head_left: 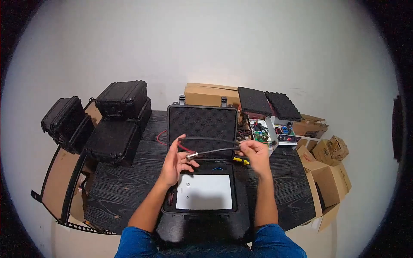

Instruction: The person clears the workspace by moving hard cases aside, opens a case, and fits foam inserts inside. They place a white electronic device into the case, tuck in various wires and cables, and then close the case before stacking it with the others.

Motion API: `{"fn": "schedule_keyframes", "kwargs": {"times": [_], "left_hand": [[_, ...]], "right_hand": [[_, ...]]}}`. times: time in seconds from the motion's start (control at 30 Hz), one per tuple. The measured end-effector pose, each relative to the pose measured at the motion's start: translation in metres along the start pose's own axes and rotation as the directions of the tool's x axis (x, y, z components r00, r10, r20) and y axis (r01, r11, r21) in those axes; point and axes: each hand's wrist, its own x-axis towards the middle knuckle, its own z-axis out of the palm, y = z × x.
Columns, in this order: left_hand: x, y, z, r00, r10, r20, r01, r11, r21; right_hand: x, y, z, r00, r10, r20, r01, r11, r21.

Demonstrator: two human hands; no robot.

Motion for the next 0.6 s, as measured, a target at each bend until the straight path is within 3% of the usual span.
{"fn": "schedule_keyframes", "kwargs": {"times": [0.07,0.1,0.2,0.23,0.3,0.4,0.43,0.47,0.53,0.6], "left_hand": [[0.000,0.005,0.004,0.999,0.028,-0.042,-0.030,0.998,-0.048],[0.000,0.011,0.011,0.991,0.029,-0.130,-0.020,0.998,0.066],[0.003,0.005,0.006,0.982,-0.045,-0.185,0.075,0.984,0.159],[0.002,0.011,0.012,0.980,-0.016,-0.196,0.053,0.982,0.183],[0.000,0.010,0.013,0.988,-0.099,-0.117,0.118,0.978,0.174],[-0.003,0.003,0.019,0.982,-0.190,-0.004,0.189,0.972,0.143],[-0.005,0.001,0.022,0.976,-0.215,0.036,0.209,0.970,0.126],[-0.006,0.001,0.025,0.968,-0.238,0.077,0.229,0.967,0.111],[-0.006,0.003,0.025,0.970,-0.216,0.108,0.204,0.972,0.114],[-0.002,0.002,0.015,0.976,-0.191,0.108,0.179,0.977,0.113]], "right_hand": [[-0.002,-0.002,0.010,0.998,0.034,0.048,-0.033,0.999,-0.015],[-0.002,0.004,0.009,0.995,0.051,0.084,-0.051,0.999,-0.008],[-0.002,0.010,0.002,0.967,0.033,0.252,-0.010,0.996,-0.093],[-0.005,-0.007,0.009,0.948,0.064,0.312,0.007,0.975,-0.221],[-0.015,-0.041,0.019,0.899,0.148,0.413,0.065,0.886,-0.460],[-0.022,-0.024,0.030,0.779,0.093,0.620,0.320,0.792,-0.520],[-0.023,-0.024,0.038,0.735,0.250,0.631,0.217,0.795,-0.567],[-0.024,-0.022,0.046,0.742,0.156,0.652,0.292,0.800,-0.524],[-0.017,-0.011,0.052,0.725,0.210,0.656,0.181,0.861,-0.475],[-0.015,-0.012,0.054,0.732,0.358,0.580,-0.082,0.891,-0.446]]}}
